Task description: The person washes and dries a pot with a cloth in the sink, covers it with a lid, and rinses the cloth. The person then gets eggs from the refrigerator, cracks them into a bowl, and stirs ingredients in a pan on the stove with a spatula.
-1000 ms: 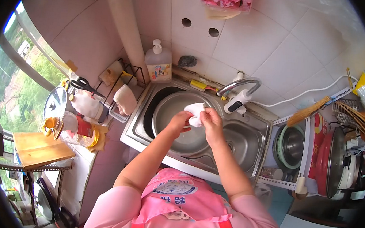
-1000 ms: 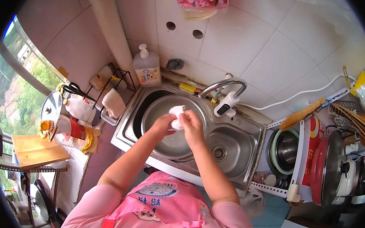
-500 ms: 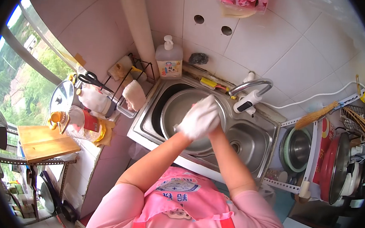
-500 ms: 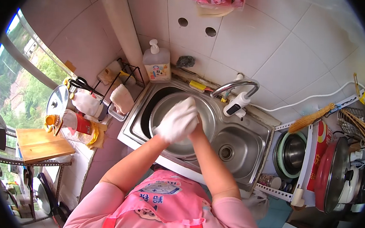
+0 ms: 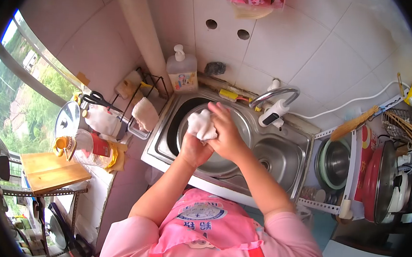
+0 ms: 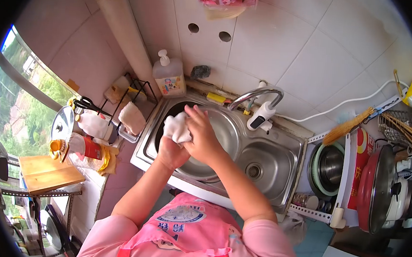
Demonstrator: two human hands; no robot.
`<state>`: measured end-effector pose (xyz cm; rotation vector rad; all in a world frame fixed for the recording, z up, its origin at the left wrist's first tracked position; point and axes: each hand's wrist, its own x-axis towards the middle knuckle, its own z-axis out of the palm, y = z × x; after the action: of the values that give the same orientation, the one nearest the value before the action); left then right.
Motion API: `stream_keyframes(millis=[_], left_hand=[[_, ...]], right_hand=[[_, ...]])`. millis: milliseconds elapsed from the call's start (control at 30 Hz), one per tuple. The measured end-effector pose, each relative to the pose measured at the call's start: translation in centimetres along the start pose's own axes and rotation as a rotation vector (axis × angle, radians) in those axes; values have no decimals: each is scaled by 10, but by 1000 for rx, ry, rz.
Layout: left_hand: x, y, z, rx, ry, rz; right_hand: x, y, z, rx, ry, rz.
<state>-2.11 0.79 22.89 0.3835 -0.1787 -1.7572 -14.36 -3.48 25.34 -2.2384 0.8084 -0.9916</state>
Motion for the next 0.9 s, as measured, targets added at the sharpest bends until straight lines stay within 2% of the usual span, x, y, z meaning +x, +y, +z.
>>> stream_keyframes(millis=[33,67,100,167,200,267,333,367,433,467,500,567,600,633,667,700,733,767,800,833,867,900], left_hand=[[-1,-1,-2,70,-25,27],[-7,-2,2,25,64,-59],[-11,-8,9,-142,-45,-110],[-11,-20,26,-252,-106,-86],[-9,-18,12,-249,-108,-83],[3,-11,-48,-288,-66,-106],[3,-21,-24,445,273,196],[2,-25,-11,791,515,246],[-8,4,-33,-34,-207,42],[-9,12,-31,109,-54,143],[-16,24,-5,340,111,87],[-14,22,-8,609,54,315],[-8,11,-1,754,134,426],[-9,-2,6,1596,21,897],[-12,-14,12,1582,57,878],[-15,-21,15,1567,92,861],[-15,-26,6,1760,24,905],[-34,-25,29,1574,-55,766],[-44,-17,38,1440,-141,607],[-55,-4,43,1303,-226,448],[-66,9,57,956,-193,284],[-64,12,49,579,-291,236]], right_hand=[[5,-6,-8,216,75,-8],[12,-17,-5,878,239,153],[21,-32,-9,1337,327,113],[22,-30,9,1815,81,202],[19,-32,19,1765,30,334],[8,-35,24,1735,50,369],[-5,-37,21,1766,12,418],[-10,-40,18,1734,-14,474],[-27,-34,16,1703,-36,534],[-36,-20,19,1594,-54,549],[-41,-15,20,1484,-74,562],[-49,-18,23,1143,14,453],[-48,-31,34,1069,135,429],[-46,-42,42,992,255,405],[-44,-37,40,952,219,347],[-43,-29,39,1229,242,443],[-39,-21,34,1327,294,495],[-30,-17,26,1424,346,548],[-27,-16,12,1449,395,720],[-32,13,13,1534,377,709],[-25,3,8,1554,373,679],[-20,-8,3,1575,366,652]])
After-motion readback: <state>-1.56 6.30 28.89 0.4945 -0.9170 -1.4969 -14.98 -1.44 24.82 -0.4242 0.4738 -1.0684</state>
